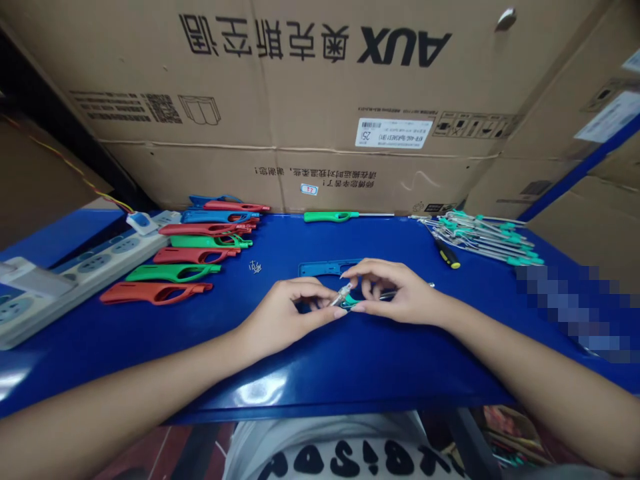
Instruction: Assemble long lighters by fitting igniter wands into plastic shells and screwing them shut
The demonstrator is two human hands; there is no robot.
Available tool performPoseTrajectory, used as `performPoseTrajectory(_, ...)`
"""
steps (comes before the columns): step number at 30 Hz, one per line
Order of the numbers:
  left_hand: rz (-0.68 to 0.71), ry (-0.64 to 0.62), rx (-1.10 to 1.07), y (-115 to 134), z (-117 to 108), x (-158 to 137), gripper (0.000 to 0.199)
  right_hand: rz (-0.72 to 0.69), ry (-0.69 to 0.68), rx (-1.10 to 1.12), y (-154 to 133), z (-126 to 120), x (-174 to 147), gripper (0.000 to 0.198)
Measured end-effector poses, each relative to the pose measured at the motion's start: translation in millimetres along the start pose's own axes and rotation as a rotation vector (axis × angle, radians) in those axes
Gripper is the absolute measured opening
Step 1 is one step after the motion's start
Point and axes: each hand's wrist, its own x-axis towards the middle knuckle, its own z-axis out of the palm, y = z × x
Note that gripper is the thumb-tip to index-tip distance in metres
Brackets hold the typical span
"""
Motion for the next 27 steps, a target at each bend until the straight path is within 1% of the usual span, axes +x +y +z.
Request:
performPoseTrajectory(1,-0.011,0.014,-0.02,-1,-1,1,0.018,0.015,-0.052,-0.06,0,-3,-1,0.037)
performPoseTrajectory(4,-0.051,0.028,-0.066,-2,-5,5,0.018,-0.022,-0.2,-0.286,-3,-8,-5,0.023)
performPoseTrajectory(7,-0.108,0.009,-0.106,-1,-7,7,0.02,-0.045,-0.314,-0.465,-7,-3,-7,0.023)
performPoseTrajectory(9,-0.142,-0.001,-0.138,-2,-7,8,0.022,-0.052,-0.359,-0.54,-8,2,-8,0.022)
performPoseTrajectory(11,-0.178,-0.02,-0.157,-3,-7,8,0.025,-0.059,-0.352,-0.549,-8,5,-8,0.019)
performPoseTrajectory(13,-0.219,-0.049,-0.162,-5,-6,8,0.029,-0.055,-0.298,-0.461,-7,7,-7,0.016)
performPoseTrajectory(15,-0.247,-0.073,-0.17,-6,-5,7,0.032,-0.03,-0.216,-0.32,-5,7,-6,0.012)
performPoseTrajectory(18,-0.269,-0.083,-0.183,-6,-5,7,0.035,0.084,-0.136,-0.105,-1,6,-4,0.009)
performPoseTrajectory(20,-0.287,-0.086,-0.177,-4,-5,8,0.035,0.218,-0.139,0.068,1,6,-3,0.013)
performPoseTrajectory(23,-0.307,-0.082,-0.166,-1,-5,9,0.035,0.416,-0.134,0.34,5,6,-1,0.027)
performPoseTrajectory(25,-0.311,-0.076,-0.165,0,-6,9,0.034,0.481,-0.101,0.455,6,5,2,0.035)
performPoseTrajectory(27,-0.313,-0.069,-0.172,0,-6,9,0.031,0.496,-0.068,0.511,7,2,4,0.038)
